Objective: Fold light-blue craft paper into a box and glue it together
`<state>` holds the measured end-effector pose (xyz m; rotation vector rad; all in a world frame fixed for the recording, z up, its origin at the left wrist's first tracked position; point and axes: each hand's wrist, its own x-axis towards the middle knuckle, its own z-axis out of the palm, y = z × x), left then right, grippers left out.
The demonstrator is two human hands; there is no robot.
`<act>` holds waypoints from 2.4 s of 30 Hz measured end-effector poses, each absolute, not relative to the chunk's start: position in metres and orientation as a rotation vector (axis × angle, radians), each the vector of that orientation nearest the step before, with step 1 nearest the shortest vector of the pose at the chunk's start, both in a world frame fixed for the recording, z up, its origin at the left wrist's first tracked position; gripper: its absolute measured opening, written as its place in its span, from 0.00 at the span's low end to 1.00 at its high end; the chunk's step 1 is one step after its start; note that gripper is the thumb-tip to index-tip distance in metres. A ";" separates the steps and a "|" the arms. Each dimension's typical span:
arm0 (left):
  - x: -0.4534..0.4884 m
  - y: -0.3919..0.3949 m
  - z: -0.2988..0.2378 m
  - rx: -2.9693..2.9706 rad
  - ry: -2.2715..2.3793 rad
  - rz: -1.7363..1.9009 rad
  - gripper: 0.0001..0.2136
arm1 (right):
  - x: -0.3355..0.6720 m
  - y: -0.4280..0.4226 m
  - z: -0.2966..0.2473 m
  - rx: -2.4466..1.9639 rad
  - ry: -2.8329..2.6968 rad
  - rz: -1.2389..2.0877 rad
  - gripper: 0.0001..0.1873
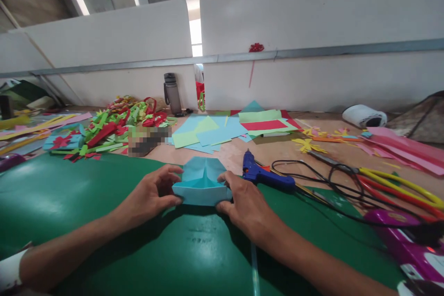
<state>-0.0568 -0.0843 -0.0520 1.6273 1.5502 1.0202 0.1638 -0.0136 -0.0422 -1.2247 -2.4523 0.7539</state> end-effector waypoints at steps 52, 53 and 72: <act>-0.056 -0.074 -0.061 1.525 1.544 0.891 0.06 | 0.113 -0.030 -0.027 -0.882 -2.843 0.489 0.12; -0.056 -0.073 -0.061 1.517 1.547 0.891 0.06 | 0.113 -0.030 -0.027 -0.890 -2.844 0.472 0.12; -0.056 -0.068 -0.064 1.470 1.414 0.954 0.05 | 0.109 -0.032 -0.023 -0.980 -2.846 0.418 0.09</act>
